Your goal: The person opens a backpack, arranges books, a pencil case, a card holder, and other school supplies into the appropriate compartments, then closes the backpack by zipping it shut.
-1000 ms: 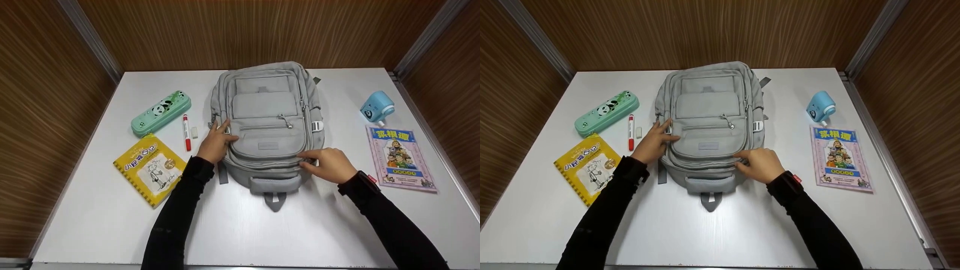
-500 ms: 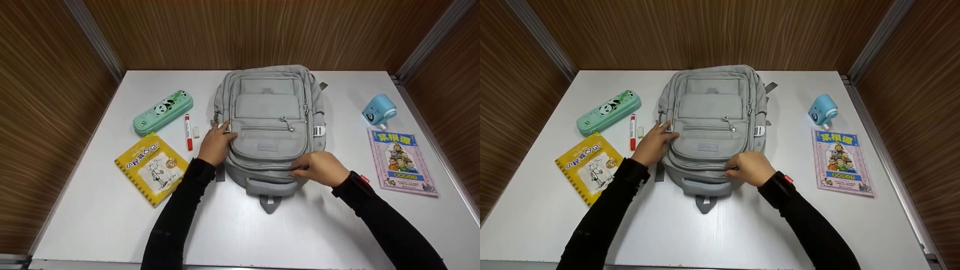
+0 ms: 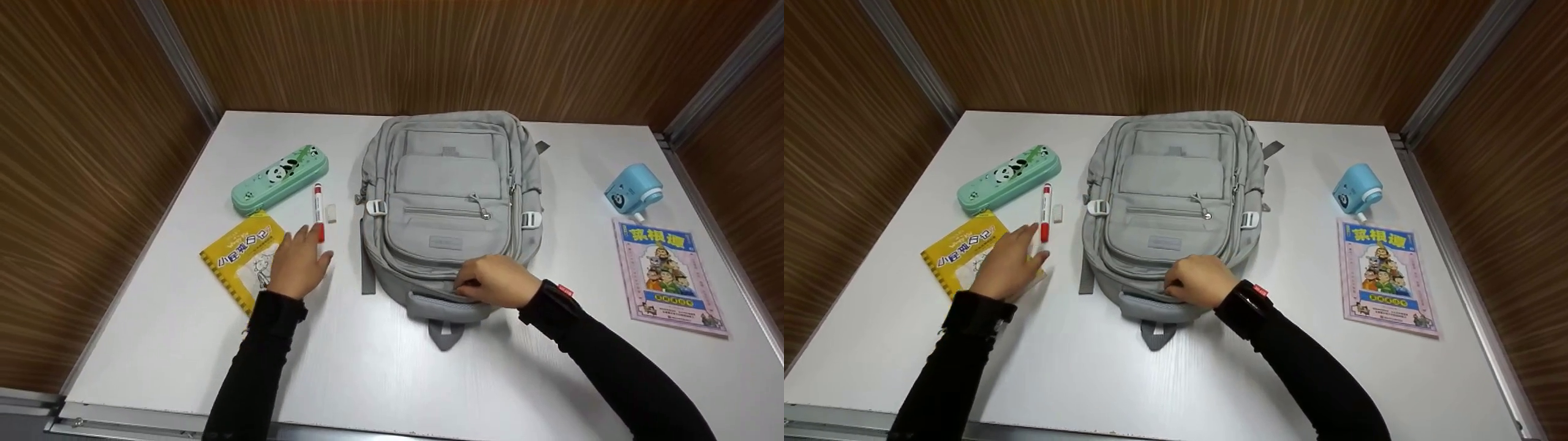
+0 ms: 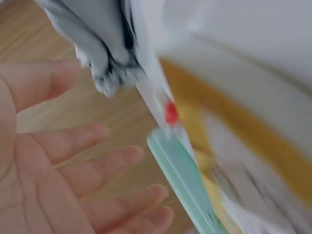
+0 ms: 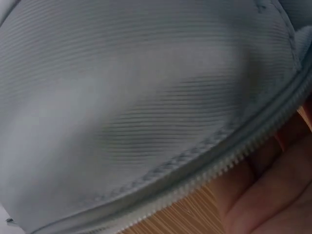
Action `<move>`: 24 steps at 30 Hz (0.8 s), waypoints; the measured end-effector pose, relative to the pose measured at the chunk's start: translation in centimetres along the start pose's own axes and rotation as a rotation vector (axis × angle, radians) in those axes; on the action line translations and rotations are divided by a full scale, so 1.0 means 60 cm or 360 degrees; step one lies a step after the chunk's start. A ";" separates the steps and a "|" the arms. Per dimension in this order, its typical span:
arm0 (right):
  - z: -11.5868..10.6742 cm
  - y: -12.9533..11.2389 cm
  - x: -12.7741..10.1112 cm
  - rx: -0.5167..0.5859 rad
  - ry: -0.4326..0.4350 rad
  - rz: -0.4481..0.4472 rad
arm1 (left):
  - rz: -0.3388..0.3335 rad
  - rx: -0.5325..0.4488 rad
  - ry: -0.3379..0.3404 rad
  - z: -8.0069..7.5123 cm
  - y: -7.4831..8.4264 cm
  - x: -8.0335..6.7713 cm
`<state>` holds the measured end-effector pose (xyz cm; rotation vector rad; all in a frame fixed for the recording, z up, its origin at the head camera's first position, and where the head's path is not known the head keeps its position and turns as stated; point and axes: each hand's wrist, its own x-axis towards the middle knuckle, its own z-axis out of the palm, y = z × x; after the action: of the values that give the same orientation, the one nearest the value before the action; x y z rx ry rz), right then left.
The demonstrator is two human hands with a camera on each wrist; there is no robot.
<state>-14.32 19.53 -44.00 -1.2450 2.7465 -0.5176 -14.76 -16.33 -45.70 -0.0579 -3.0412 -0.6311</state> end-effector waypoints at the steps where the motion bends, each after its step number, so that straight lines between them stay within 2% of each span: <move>1: -0.001 0.001 0.000 0.0008 0.0014 0.0004 | -0.0073 0.0003 -0.0019 -0.006 -0.011 -0.008; 3: -0.006 0.002 0.000 0.0016 0.0052 0.0011 | -0.0222 0.0004 -0.0048 -0.022 -0.032 -0.023; 7: -0.020 0.000 0.001 -0.0004 0.0144 0.0003 | -0.0497 0.0124 -0.0072 -0.046 -0.070 -0.049; 10: -0.033 -0.004 0.002 -0.0014 0.0224 -0.0017 | -0.0635 0.0233 -0.0173 -0.053 -0.085 -0.062; 13: -0.048 -0.005 0.004 -0.0016 0.0306 -0.0030 | -0.0687 0.0255 -0.0253 -0.051 -0.086 -0.063; 20: -0.089 -0.010 0.006 -0.0041 0.0483 -0.0043 | -0.0686 0.0311 -0.0269 -0.035 -0.071 -0.054; 24: -0.114 -0.009 0.008 -0.0046 0.0600 -0.0040 | -0.0733 0.0360 -0.0307 -0.022 -0.070 -0.058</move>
<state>-15.70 20.69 -37.35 -1.3075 3.0527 -0.7923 -11.46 -20.81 -46.28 0.6386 -3.3086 -0.3018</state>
